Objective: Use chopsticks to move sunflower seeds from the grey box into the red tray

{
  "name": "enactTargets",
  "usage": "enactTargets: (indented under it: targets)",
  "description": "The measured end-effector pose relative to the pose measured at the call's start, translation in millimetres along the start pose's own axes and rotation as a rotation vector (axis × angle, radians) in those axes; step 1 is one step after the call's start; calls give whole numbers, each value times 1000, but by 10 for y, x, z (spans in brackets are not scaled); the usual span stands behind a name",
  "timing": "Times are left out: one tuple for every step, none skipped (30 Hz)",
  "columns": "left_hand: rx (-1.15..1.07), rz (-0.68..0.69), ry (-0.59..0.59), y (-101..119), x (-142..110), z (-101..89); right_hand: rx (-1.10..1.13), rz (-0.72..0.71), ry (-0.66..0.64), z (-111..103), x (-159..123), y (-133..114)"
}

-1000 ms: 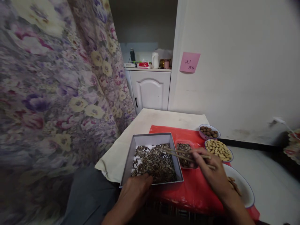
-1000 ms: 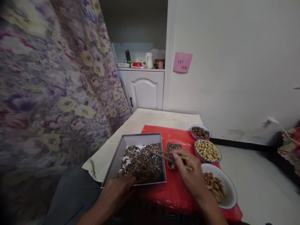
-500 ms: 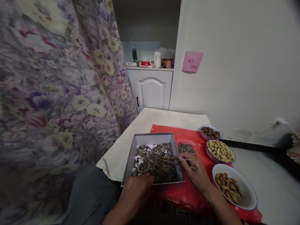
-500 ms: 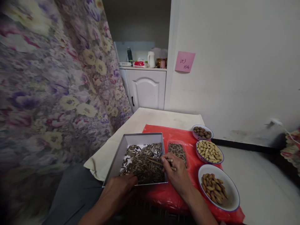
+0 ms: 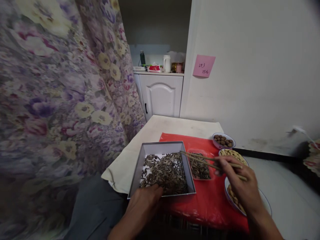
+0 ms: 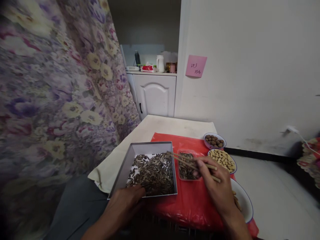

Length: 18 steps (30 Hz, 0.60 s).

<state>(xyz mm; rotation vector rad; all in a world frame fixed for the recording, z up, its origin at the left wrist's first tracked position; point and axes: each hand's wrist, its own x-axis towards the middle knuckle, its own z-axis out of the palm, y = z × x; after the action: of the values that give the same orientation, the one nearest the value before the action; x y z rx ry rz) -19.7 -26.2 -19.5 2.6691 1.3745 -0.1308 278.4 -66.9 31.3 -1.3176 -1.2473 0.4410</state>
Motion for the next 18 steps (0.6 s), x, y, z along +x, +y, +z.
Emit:
enactTargets:
  targets:
    - [-1, 2, 5, -3, 1, 7, -21, -1, 65, -82, 6, -23]
    - [-4, 5, 10, -7, 0, 15, -43, -1, 118, -154, 13, -40]
    - [-6, 8, 15, -10, -1, 22, -63, 1, 160, -215, 22, -51]
    - [-6, 9, 17, -14, -3, 27, -81, 6, 185, -262, 32, -58]
    - [-6, 6, 12, -17, -4, 30, -94, 10, 196, -296, 42, -61]
    - [-4, 4, 5, -19, -5, 31, -101, 16, 195, -315, 51, -61]
    - [-2, 3, -2, -21, -5, 30, -102, 22, 191, -320, 56, -60]
    - [-1, 3, -7, -21, -5, 27, -96, 24, 188, -312, 57, -58]
    - [0, 3, -12, -20, -4, 23, -85, 22, 183, -290, 54, -55]
    - [0, 5, -14, -19, -3, 18, -72, 15, 169, -255, 45, -53]
    - [1, 7, -12, -16, -2, 12, -59, 5, 138, -205, 32, -50]
    - [3, 7, -10, -12, -1, 5, -46, -9, 89, -142, 17, -46]
    - [5, 4, -9, -8, 0, -3, -36, -25, 28, -66, -1, -40]
    - [6, 2, -10, -4, 1, -10, -28, -39, -44, 21, -18, -32]
    - [7, 1, -12, 0, 1, -16, -24, -56, -117, 114, -34, -20]
    - [8, 0, -14, 3, 0, -21, -27, -68, -177, 210, -48, -5]
    - [10, 2, -13, 5, 0, -22, -31, -82, -232, 303, -60, 14]
    - [14, 5, -11, 5, -1, -21, -39, -89, -275, 388, -70, 38]
